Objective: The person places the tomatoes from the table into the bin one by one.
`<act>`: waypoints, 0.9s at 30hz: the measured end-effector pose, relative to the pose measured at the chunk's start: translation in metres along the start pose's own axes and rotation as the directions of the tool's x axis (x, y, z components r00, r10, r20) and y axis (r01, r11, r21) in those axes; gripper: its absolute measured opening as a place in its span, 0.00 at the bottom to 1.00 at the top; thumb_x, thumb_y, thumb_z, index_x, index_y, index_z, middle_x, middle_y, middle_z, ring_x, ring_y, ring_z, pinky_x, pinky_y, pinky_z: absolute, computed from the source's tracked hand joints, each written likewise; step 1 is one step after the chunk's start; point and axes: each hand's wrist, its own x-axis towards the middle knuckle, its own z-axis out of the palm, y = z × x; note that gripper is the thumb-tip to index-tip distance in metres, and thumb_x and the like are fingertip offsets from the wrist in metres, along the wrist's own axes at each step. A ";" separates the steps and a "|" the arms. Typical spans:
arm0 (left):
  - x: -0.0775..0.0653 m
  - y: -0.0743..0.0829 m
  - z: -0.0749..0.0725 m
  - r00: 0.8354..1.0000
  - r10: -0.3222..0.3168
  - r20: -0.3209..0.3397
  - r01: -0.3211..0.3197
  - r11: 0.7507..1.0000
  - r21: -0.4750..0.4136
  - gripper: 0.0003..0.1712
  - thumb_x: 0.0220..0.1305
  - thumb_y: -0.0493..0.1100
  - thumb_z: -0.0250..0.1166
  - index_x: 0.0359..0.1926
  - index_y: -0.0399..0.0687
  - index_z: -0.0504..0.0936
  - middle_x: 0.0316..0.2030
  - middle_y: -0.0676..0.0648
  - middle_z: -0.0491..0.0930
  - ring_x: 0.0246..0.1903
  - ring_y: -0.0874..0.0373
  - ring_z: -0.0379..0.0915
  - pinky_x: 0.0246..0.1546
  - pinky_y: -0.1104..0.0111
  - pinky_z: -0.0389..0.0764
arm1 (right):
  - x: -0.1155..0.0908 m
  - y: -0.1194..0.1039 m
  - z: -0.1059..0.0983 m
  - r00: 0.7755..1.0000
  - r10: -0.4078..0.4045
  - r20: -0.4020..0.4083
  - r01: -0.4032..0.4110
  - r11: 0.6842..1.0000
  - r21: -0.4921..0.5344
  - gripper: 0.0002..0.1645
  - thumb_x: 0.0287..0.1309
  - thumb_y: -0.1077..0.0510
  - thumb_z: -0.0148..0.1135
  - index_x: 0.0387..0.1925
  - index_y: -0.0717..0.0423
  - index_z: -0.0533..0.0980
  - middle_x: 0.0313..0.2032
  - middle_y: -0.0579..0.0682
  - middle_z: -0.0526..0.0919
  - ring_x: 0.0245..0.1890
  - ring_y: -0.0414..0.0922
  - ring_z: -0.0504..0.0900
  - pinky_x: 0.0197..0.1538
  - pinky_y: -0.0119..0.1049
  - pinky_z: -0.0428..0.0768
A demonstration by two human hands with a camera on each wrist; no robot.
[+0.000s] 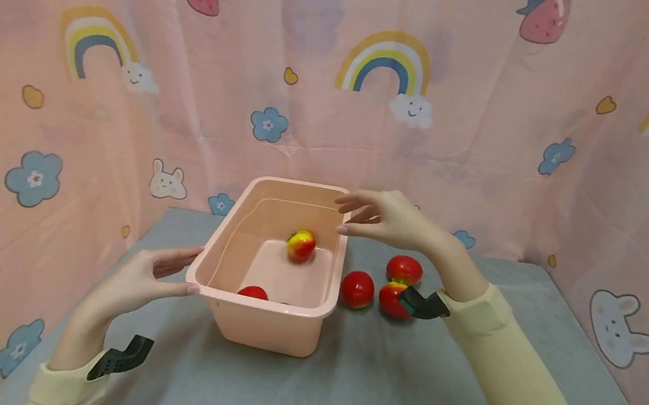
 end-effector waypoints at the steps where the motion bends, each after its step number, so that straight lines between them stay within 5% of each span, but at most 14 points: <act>1: 0.000 0.000 0.000 1.000 -0.005 -0.002 0.005 1.000 0.003 0.39 0.52 0.55 0.71 0.64 0.49 0.71 0.61 0.47 0.73 0.61 0.47 0.69 0.56 0.58 0.76 | -0.002 0.001 0.000 1.000 0.006 -0.002 -0.006 1.000 0.003 0.29 0.54 0.50 0.69 0.58 0.51 0.74 0.51 0.52 0.82 0.46 0.45 0.85 0.49 0.43 0.83; 10: -0.001 0.000 -0.001 1.000 -0.029 -0.004 0.029 1.000 0.008 0.40 0.52 0.56 0.72 0.64 0.52 0.71 0.61 0.51 0.73 0.61 0.50 0.70 0.53 0.74 0.76 | -0.015 0.015 -0.001 0.999 0.028 -0.015 -0.028 0.999 0.035 0.32 0.54 0.51 0.69 0.60 0.54 0.72 0.51 0.53 0.82 0.47 0.48 0.84 0.49 0.44 0.82; 21: -0.001 0.002 0.000 1.000 -0.011 -0.006 0.011 1.000 0.010 0.38 0.53 0.55 0.71 0.64 0.51 0.72 0.60 0.50 0.74 0.61 0.49 0.70 0.55 0.63 0.77 | -0.032 0.033 -0.001 0.996 0.081 -0.045 -0.079 0.996 0.041 0.32 0.54 0.46 0.68 0.60 0.49 0.72 0.54 0.52 0.79 0.50 0.49 0.82 0.50 0.45 0.82; 27: -0.001 0.000 -0.001 1.000 -0.014 -0.005 0.014 1.000 0.018 0.39 0.52 0.55 0.71 0.64 0.51 0.71 0.60 0.52 0.74 0.61 0.52 0.70 0.54 0.74 0.76 | -0.042 0.042 0.000 0.994 0.098 -0.054 -0.093 0.992 0.089 0.30 0.56 0.49 0.67 0.60 0.48 0.72 0.55 0.54 0.79 0.50 0.50 0.82 0.50 0.46 0.82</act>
